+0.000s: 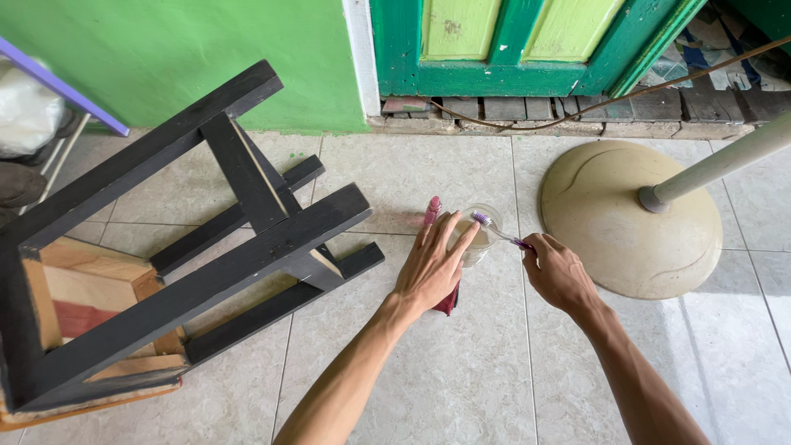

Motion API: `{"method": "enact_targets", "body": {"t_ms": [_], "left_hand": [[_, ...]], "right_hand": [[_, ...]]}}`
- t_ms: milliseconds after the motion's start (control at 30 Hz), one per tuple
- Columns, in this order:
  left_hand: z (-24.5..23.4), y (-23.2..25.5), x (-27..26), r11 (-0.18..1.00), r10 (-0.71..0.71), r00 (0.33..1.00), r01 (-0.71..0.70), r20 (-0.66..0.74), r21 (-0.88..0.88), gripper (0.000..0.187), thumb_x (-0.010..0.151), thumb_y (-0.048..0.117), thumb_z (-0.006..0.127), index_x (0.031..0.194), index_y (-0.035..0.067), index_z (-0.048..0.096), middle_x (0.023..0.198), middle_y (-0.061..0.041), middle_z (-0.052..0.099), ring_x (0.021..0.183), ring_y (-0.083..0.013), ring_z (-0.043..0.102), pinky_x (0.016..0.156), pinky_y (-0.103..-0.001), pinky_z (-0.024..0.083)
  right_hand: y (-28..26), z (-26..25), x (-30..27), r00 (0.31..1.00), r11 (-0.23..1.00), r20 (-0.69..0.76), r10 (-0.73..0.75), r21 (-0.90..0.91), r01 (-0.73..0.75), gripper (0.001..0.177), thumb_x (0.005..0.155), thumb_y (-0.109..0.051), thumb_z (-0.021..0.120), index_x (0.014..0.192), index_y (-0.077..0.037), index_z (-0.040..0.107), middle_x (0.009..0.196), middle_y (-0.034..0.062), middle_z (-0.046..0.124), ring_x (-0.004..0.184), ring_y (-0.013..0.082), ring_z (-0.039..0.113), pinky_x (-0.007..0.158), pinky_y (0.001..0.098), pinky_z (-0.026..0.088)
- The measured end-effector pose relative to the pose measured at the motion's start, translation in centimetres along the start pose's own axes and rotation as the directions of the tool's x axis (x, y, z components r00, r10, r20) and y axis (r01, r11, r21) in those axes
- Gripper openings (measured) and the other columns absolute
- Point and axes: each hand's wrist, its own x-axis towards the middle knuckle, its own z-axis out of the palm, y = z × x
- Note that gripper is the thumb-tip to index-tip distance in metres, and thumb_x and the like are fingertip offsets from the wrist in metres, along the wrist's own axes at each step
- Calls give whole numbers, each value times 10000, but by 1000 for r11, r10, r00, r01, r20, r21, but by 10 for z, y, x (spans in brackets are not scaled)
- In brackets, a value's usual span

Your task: The person sands the edges and corners of a wooden stool using a red sanding block. They then use a purple toothbrush to scrub the black painted frame of the stool, focusing on the joints and crevices.

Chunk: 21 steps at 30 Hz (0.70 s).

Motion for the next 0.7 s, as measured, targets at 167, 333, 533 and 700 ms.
{"method": "enact_targets", "body": {"t_ms": [167, 333, 533, 700], "left_hand": [[-39, -23, -19, 983, 170, 972, -156, -160, 97, 746, 880, 83, 719, 1541, 145, 379, 1521, -176, 435, 1400, -321, 482, 1219, -508, 387], [-95, -38, -27, 949, 238, 945, -177, -226, 262, 496, 860, 75, 735, 1304, 85, 515, 1334, -141, 524, 1216, -279, 560, 1077, -516, 472], [-174, -72, -37, 923, 71, 967, 29, -244, 385, 539, 841, 249, 759, 1299, 86, 527, 1286, -168, 536, 1184, -304, 564, 1103, -542, 412], [-219, -102, -57, 914, -172, 983, 186, -71, 361, 777, 802, 622, 702, 1291, 34, 567, 1199, -200, 602, 1181, -326, 576, 1165, -628, 253]], "right_hand": [[-40, -7, -2, 986, 975, 99, 135, 165, -150, 236, 990, -191, 573, 1171, -42, 601, 808, 160, 718, 667, 308, 694, 645, 448, 527], [-78, -9, -1, 998, 954, 61, 15, 298, -33, 216, 996, -192, 575, 1117, -16, 608, 797, 129, 731, 641, 239, 678, 605, 402, 526], [-130, -14, 7, 997, 918, 67, 49, 389, -71, 234, 1001, -197, 569, 1123, -3, 617, 780, 93, 705, 607, 153, 614, 553, 344, 518], [-181, -12, 22, 995, 894, 100, -8, 446, -37, 230, 1007, -192, 533, 1090, -7, 640, 762, 73, 693, 601, 131, 604, 545, 333, 510]]}}
